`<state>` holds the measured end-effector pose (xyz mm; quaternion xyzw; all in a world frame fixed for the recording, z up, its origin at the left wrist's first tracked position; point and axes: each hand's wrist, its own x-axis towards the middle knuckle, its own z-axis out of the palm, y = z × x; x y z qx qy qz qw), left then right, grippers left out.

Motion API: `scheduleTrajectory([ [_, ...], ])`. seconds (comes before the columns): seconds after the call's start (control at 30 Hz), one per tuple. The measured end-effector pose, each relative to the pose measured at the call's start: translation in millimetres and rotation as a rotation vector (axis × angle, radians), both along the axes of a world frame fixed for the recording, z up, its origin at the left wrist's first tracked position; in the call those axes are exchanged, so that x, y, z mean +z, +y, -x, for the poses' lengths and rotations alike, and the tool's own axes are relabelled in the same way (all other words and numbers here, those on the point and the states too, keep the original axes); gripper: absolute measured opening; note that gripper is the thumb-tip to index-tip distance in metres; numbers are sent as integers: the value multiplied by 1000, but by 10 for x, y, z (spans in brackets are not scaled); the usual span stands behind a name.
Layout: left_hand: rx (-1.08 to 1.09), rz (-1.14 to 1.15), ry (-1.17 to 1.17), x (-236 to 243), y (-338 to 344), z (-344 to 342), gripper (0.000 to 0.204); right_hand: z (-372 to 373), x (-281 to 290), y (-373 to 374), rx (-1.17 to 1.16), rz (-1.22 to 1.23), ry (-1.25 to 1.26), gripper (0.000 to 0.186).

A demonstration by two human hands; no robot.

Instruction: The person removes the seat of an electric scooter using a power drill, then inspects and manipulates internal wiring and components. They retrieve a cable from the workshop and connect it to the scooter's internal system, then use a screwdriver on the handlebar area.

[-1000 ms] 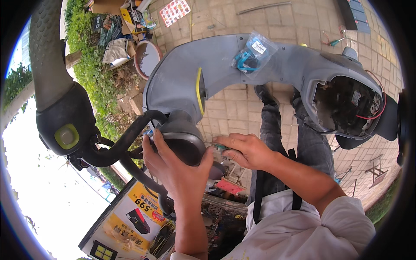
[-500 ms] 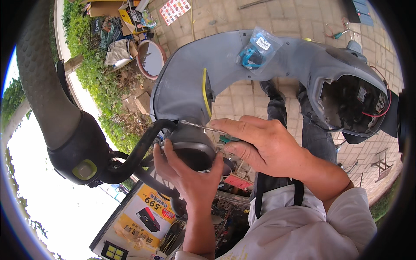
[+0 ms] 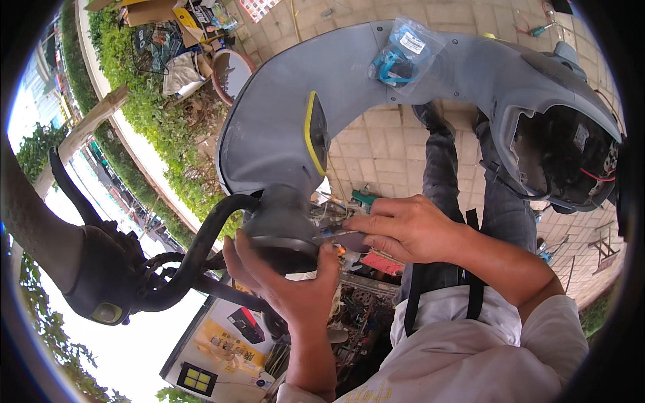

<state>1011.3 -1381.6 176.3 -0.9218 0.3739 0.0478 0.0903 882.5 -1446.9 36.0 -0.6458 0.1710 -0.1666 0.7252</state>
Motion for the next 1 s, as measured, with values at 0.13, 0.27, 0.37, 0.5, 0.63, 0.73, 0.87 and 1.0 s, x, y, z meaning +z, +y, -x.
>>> scheduleTrajectory([
  [0.13,4,48,-22,-36,-23,16,91,-18,-29,-2,-33,133,-14,38],
  [0.27,-38,56,-43,-56,3,-8,92,-45,-66,27,-46,106,-75,38],
  [0.37,-55,55,-58,-65,8,-5,92,-102,-152,98,40,-69,-164,37],
  [0.5,-65,48,-53,-59,33,-14,92,-89,-133,-11,89,-55,-158,35],
  [0.63,-74,-8,-34,-31,26,-23,95,-97,-92,-112,122,-28,-149,38],
  [0.73,-53,-14,-23,-22,21,-21,97,-94,-22,-145,86,83,-84,39],
  [0.87,-66,-4,-18,-12,33,-28,96,-129,-12,33,15,-245,-241,33],
  [1.0,-86,31,-9,-17,52,-45,90,-57,122,-76,106,45,0,32],
])
